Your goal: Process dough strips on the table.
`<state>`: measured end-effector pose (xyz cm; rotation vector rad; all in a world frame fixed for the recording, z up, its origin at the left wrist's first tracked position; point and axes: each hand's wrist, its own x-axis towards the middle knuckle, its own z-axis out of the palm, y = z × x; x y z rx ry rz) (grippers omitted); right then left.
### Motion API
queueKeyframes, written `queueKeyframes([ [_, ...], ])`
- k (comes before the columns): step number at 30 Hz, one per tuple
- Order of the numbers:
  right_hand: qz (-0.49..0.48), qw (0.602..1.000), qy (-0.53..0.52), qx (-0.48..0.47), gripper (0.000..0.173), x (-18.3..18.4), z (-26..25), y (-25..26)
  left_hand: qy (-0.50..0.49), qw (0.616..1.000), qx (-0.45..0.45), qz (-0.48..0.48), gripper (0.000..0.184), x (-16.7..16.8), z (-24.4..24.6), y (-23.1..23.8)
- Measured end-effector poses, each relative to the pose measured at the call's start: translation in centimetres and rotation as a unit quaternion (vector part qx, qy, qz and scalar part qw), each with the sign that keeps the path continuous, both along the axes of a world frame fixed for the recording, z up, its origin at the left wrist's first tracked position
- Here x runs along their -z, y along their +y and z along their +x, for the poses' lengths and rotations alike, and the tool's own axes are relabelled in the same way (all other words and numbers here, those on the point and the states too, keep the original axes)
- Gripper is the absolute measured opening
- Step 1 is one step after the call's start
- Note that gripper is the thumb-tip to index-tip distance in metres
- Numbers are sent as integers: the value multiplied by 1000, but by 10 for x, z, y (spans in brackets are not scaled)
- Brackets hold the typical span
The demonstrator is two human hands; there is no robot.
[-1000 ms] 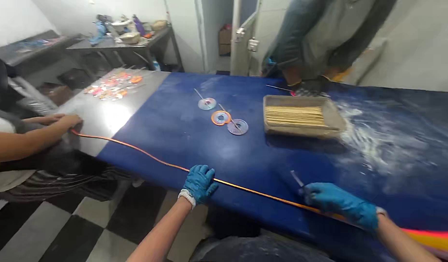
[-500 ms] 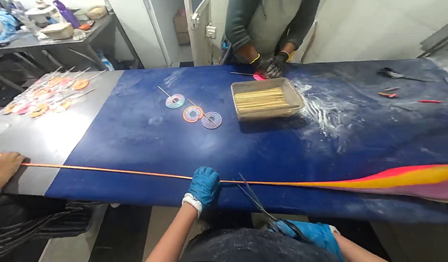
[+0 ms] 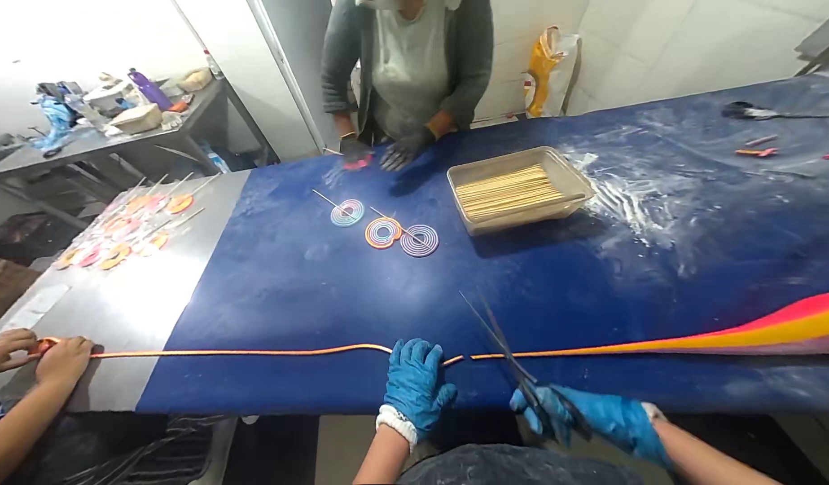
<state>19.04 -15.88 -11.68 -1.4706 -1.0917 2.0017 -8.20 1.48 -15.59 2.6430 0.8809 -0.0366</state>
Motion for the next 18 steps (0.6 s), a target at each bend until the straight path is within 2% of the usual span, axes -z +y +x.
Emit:
queueKeyframes([
  [2, 32, 976, -204, -65, 64, -28, 33, 25, 22, 1000, -17, 2, 74, -3, 7, -4],
  [3, 32, 937, -331, -104, 63, -40, 50, 39, 34, 999, -26, 4, 77, -4, 11, -5],
  [5, 31, 830, -534, -159, 72, -58, 81, 60, 59, 997, -49, 10, 85, -5, 19, -9],
  [7, 65, 739, -651, -163, 68, -58, 115, 68, 85, 993, -79, 6, 92, -7, 30, -12],
  [8, 91, 713, -679, -148, 65, -51, 132, 68, 97, 991, -93, 3, 95, -9, 35, -13],
  [10, 130, 705, -689, -110, 64, -37, 163, 65, 119, 986, -119, -5, 100, -13, 44, -17],
  [13, 147, 736, -656, -74, 78, -32, 195, 44, 147, 976, -160, -17, 106, -20, 57, -25],
  [15, 108, 764, -630, -91, 82, -38, 213, 18, 161, 969, -187, -20, 109, -23, 66, -31],
  [16, 74, 762, -632, -119, 83, -38, 224, 1, 166, 967, -195, -16, 110, -23, 70, -34],
  [18, 0, 731, -661, -170, 85, -31, 248, -35, 170, 967, -191, -6, 108, -22, 80, -41],
])
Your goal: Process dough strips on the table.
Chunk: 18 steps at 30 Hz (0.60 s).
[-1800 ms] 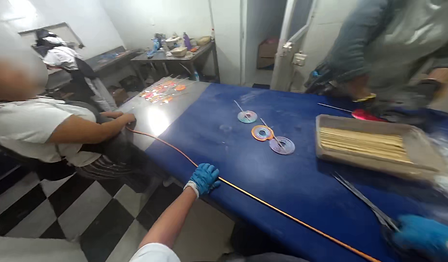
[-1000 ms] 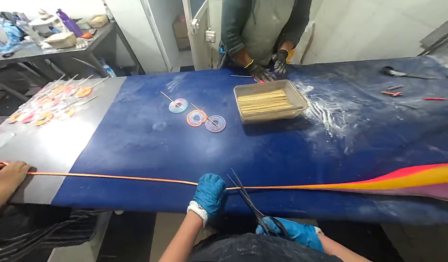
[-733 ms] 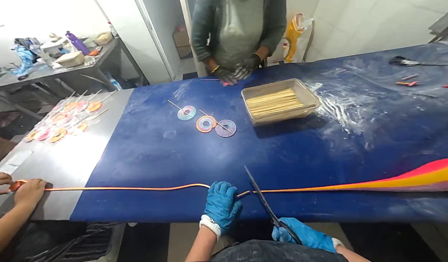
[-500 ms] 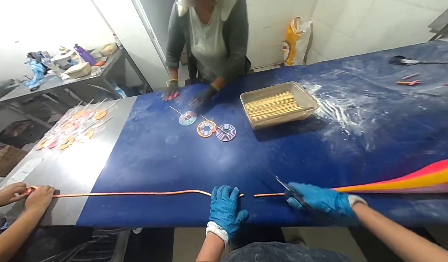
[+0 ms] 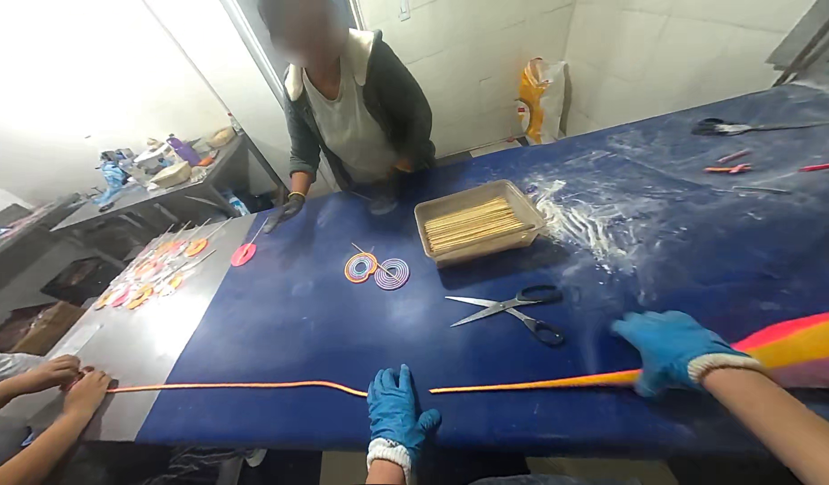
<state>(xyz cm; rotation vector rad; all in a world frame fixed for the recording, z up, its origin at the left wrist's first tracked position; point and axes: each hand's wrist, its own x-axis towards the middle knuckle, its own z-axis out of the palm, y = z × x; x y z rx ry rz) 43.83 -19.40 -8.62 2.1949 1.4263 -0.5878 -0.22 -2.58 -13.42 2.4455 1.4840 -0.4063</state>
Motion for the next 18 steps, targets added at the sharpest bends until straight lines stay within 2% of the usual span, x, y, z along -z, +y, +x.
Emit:
queueKeyframes([
  [3, -12, 998, -48, 30, 90, 21, 27, -47, -5, 998, 58, 17, 95, 4, 23, -15],
  [7, 41, 996, -67, -36, 86, 23, 23, -57, -59, 988, 141, 6, 88, 6, 81, -42],
  [10, 39, 997, -53, -45, 85, 22, 24, -56, -86, 970, 224, -33, 85, 4, 145, -67],
  [14, 67, 998, -9, 3, 90, 26, 32, -70, -96, 933, 336, -82, 86, 3, 248, -108],
  [16, 90, 995, 2, 31, 89, 31, 37, -80, -117, 922, 359, -87, 89, 6, 294, -130],
  [18, 109, 993, -2, 34, 81, 38, 37, -89, -141, 919, 357, -86, 79, 9, 324, -146],
])
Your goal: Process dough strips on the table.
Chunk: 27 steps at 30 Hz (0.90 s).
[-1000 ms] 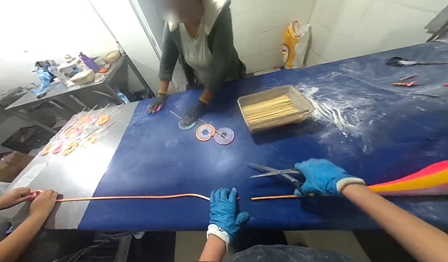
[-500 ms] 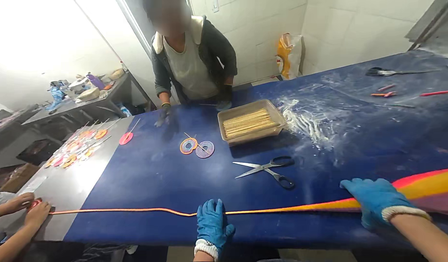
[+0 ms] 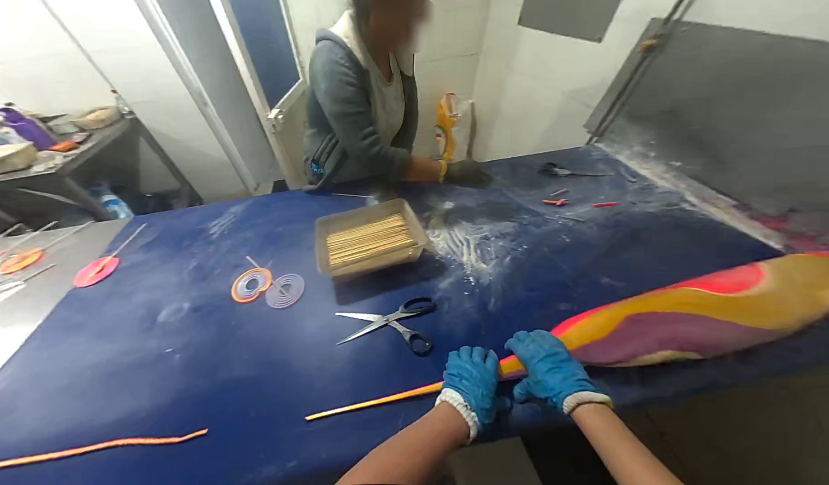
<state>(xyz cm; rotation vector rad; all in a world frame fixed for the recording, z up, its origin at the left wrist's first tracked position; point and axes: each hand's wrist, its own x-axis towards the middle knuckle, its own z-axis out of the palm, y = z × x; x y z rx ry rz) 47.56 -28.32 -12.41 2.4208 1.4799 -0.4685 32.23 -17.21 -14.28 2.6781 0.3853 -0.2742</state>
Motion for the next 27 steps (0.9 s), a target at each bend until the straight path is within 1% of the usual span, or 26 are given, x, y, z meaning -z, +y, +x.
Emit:
queueKeyframes([
  [3, -2, 1000, -11, 13, 69, 2, -7, -2, -4, 1000, -11, 8, 52, 0, 15, -13],
  [6, -37, 998, -27, 36, 69, -9, -17, 8, 54, 997, -36, -36, 39, -19, 10, -9],
  [9, -85, 995, -28, 50, 83, -20, -30, 24, 121, 986, -64, -97, 44, -33, -4, 4],
  [12, -110, 993, -15, 44, 86, -29, -48, 38, 135, 983, -48, -116, 50, -35, -26, 17],
  [15, -132, 991, -5, 24, 78, -32, -74, 55, 141, 984, -20, -108, 49, -35, -49, 26],
  [17, -146, 989, 1, 2, 65, -32, -95, 67, 141, 984, -2, -105, 49, -33, -66, 34],
  [19, -157, 987, 8, -17, 48, -34, -115, 79, 137, 984, 13, -109, 49, -33, -82, 44],
  [21, -159, 987, 27, -26, 39, -32, -133, 88, 133, 984, 26, -117, 47, -32, -100, 54],
  [24, -143, 987, 61, -28, 36, -23, -152, 93, 125, 984, 38, -120, 49, -27, -130, 72],
  [25, -134, 988, 69, -20, 38, -20, -156, 93, 124, 985, 41, -116, 50, -28, -142, 80],
  [27, -126, 989, 75, 2, 49, -17, -159, 93, 118, 986, 53, -105, 52, -26, -166, 96],
])
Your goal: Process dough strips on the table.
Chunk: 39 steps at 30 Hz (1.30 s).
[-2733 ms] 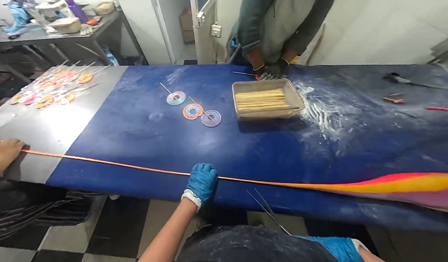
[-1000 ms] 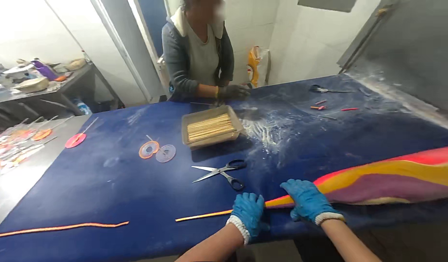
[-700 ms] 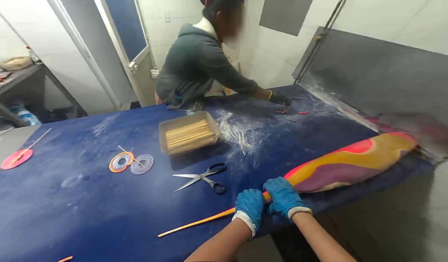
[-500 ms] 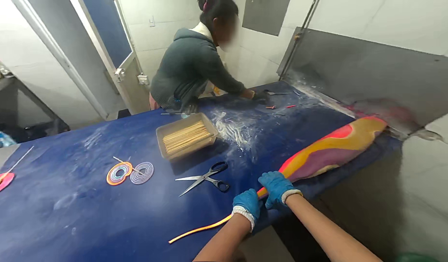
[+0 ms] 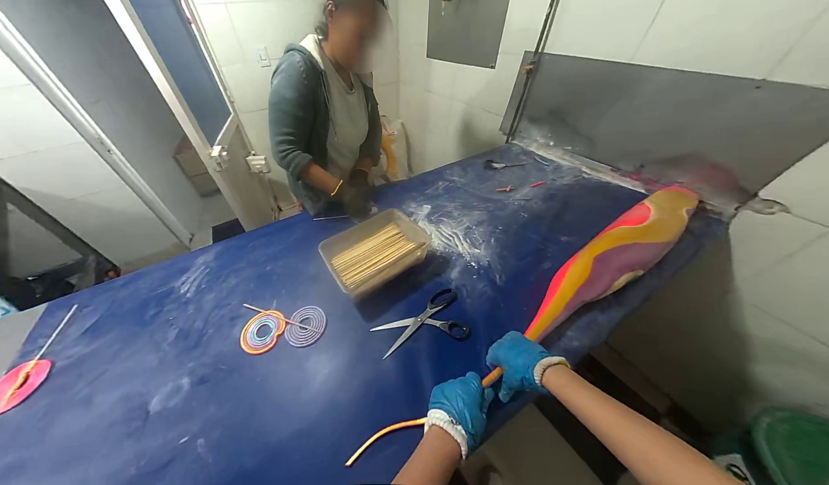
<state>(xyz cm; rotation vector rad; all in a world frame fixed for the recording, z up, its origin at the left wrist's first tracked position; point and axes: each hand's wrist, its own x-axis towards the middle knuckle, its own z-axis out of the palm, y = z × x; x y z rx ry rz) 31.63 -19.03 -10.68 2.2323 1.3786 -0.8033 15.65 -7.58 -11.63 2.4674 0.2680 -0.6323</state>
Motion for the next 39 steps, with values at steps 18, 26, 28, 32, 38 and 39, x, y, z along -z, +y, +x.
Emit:
queueKeyframes([
  [18, 201, 978, -43, 43, 70, -14, 37, 69, -35, 922, -155, 352, 28, 33, -350, 179],
  [26, 7, 991, -123, -51, 64, -22, 34, 127, 39, 839, -437, 323, 56, 10, -420, 153],
  [28, -31, 997, -48, -57, 55, -25, 36, 141, -5, 828, -474, 300, 65, 11, -405, 135],
  [32, 12, 940, 340, 25, 32, -23, 9, 125, -43, 847, -458, 268, 62, 20, -368, 125],
  [38, -96, 864, 469, -153, 36, -23, -100, 45, -32, 898, -390, 202, 54, 15, -328, 137],
  [39, -139, 857, 459, -187, 39, -21, -102, 37, -23, 906, -377, 190, 54, 14, -322, 139],
])
